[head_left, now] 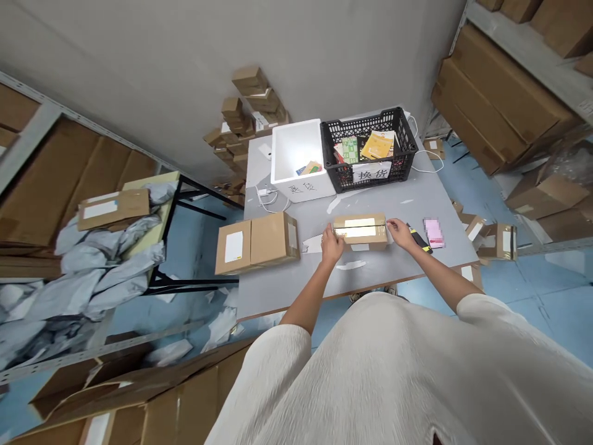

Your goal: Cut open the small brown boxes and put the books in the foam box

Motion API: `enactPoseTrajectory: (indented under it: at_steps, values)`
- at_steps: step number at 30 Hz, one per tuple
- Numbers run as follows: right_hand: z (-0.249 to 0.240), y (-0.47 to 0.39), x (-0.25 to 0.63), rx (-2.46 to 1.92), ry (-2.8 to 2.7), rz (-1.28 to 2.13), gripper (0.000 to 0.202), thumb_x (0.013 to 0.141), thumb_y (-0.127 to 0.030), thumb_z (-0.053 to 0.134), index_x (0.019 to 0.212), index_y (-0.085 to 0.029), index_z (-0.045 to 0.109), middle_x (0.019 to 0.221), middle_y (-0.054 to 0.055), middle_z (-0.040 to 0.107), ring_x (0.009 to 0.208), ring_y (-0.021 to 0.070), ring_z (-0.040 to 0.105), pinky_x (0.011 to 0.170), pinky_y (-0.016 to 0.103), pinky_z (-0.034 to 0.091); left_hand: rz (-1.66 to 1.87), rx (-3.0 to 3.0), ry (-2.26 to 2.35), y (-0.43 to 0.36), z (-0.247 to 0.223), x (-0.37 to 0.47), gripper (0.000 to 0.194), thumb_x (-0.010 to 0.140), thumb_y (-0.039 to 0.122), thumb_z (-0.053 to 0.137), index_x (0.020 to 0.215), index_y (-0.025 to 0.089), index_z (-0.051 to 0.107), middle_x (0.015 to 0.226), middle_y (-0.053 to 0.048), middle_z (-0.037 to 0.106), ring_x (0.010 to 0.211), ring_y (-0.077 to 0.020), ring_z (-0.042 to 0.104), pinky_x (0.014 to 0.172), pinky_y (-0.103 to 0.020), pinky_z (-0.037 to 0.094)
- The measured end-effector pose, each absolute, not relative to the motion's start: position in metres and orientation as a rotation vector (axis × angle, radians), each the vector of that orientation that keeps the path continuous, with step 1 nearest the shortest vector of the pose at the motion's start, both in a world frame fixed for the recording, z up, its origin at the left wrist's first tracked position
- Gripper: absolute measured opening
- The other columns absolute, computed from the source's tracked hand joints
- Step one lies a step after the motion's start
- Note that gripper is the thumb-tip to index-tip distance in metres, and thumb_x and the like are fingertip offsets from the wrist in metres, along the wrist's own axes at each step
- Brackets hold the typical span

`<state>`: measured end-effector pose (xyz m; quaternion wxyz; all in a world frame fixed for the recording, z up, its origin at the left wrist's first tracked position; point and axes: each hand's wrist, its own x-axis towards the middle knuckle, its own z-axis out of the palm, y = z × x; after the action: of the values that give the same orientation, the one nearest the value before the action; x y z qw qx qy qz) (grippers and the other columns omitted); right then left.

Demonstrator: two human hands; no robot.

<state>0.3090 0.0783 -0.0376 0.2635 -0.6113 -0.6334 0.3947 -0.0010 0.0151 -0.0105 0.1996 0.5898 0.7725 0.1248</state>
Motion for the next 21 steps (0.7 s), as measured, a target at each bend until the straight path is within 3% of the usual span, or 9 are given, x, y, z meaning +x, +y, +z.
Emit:
enactPoseTrajectory:
  at_steps: [5, 9, 12, 15, 17, 21]
  values:
    - [-0.028, 0.079, 0.299, -1.647, -1.638, 1.092, 0.046, 0.096, -0.046, 0.062, 0.133, -0.021, 0.074, 0.140, 0.016, 0.073, 0.115, 0.0285, 0.073, 0.113, 0.047, 0.056, 0.662, 1.509, 2.010, 0.009, -0.033, -0.002, 0.088, 0.096, 0.030, 0.068, 0.173, 0.019, 0.025, 0.152, -0.019, 0.062, 0.141, -0.0324, 0.060, 0.119, -0.046, 0.051]
    - [-0.021, 0.084, 0.303, -1.619, -1.551, 1.089, 0.051, 0.092, -0.050, 0.065, 0.132, -0.020, 0.073, 0.126, 0.014, 0.077, 0.114, 0.0298, 0.073, 0.113, 0.050, 0.056, 0.934, 1.333, 1.901, -0.010, -0.052, 0.001, 0.084, 0.089, 0.032, 0.080, 0.162, 0.023, 0.040, 0.141, -0.014, 0.065, 0.123, -0.0295, 0.068, 0.106, -0.044, 0.056]
    - [-0.013, 0.095, 0.299, -1.556, -1.514, 1.082, 0.061, 0.095, -0.055, 0.062, 0.146, -0.020, 0.062, 0.121, 0.013, 0.078, 0.117, 0.0298, 0.073, 0.114, 0.051, 0.056, 1.006, 1.343, 1.857, -0.023, -0.060, 0.001, 0.071, 0.089, 0.033, 0.081, 0.152, 0.026, 0.050, 0.142, -0.012, 0.064, 0.123, -0.0294, 0.067, 0.104, -0.044, 0.056]
    - [-0.006, 0.111, 0.292, -1.472, -1.581, 1.066, 0.064, 0.099, -0.054, 0.058, 0.155, -0.023, 0.052, 0.141, 0.015, 0.073, 0.133, 0.0296, 0.068, 0.119, 0.051, 0.052, 0.981, 1.425, 1.829, -0.026, -0.062, -0.002, 0.057, 0.091, 0.033, 0.077, 0.144, 0.026, 0.057, 0.143, -0.012, 0.062, 0.126, -0.0299, 0.066, 0.110, -0.046, 0.054]
    - [-0.004, 0.120, 0.288, -1.466, -1.715, 1.086, 0.063, 0.100, -0.050, 0.058, 0.157, -0.024, 0.052, 0.154, 0.015, 0.067, 0.144, 0.0304, 0.061, 0.123, 0.052, 0.049, 0.944, 1.480, 1.812, -0.025, -0.061, -0.003, 0.052, 0.093, 0.033, 0.075, 0.143, 0.027, 0.060, 0.144, -0.013, 0.061, 0.130, -0.0302, 0.064, 0.114, -0.047, 0.052]
    - [-0.005, 0.132, 0.287, -1.617, -2.036, 1.074, 0.061, 0.101, -0.046, 0.058, 0.157, -0.022, 0.058, 0.158, 0.015, 0.066, 0.150, 0.0354, 0.056, 0.129, 0.058, 0.041, 0.857, 1.520, 1.822, -0.020, -0.052, -0.004, 0.054, 0.094, 0.034, 0.073, 0.147, 0.028, 0.061, 0.147, -0.013, 0.058, 0.137, -0.0312, 0.060, 0.119, -0.048, 0.049]
